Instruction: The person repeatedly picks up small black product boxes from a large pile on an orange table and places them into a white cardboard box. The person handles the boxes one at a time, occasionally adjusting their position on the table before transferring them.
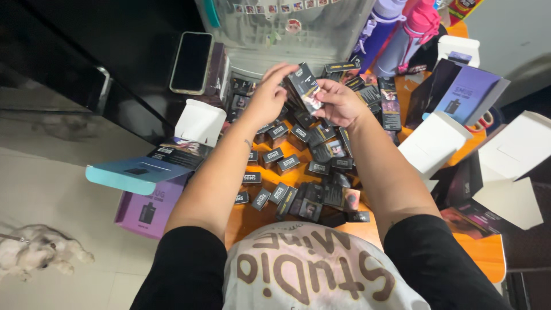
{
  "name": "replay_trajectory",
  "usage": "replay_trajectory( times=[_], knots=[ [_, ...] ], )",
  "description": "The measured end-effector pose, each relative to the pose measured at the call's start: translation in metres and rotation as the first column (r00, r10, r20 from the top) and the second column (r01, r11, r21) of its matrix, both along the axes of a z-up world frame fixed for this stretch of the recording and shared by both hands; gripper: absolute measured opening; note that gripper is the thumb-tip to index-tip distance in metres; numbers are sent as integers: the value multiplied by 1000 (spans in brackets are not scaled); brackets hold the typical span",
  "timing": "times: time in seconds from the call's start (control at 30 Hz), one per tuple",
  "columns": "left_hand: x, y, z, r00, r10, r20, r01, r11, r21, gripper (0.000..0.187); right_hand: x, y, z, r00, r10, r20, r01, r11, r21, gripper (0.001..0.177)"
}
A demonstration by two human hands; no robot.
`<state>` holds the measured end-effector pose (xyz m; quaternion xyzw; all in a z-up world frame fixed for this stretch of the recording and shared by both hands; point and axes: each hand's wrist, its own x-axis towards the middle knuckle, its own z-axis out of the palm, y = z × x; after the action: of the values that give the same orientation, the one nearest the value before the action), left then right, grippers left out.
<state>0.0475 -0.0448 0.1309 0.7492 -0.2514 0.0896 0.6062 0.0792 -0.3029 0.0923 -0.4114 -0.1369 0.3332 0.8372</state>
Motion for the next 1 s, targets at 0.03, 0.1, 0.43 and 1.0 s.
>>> replay_trajectory(
  times=[0.03,0.1,0.43,1.0],
  knots=[
    [1,-6,-9,974,-55,-218,25,990,-138,72,-3,-1,-1,999,-36,4,36,999,-27,34],
    [2,-18,-23,776,-241,-583,-15,917,-400,76,-8,-2,-1,996,-90,3,90,994,-67,37],
    [8,-26,-34,754,-318,-575,13,882,-471,63,-29,0,20,993,-114,35,117,986,-115,38],
    [2,-58,-39,856,-348,-382,307,937,-164,52,-54,-34,41,874,-102,476,335,835,-436,35]
  ],
)
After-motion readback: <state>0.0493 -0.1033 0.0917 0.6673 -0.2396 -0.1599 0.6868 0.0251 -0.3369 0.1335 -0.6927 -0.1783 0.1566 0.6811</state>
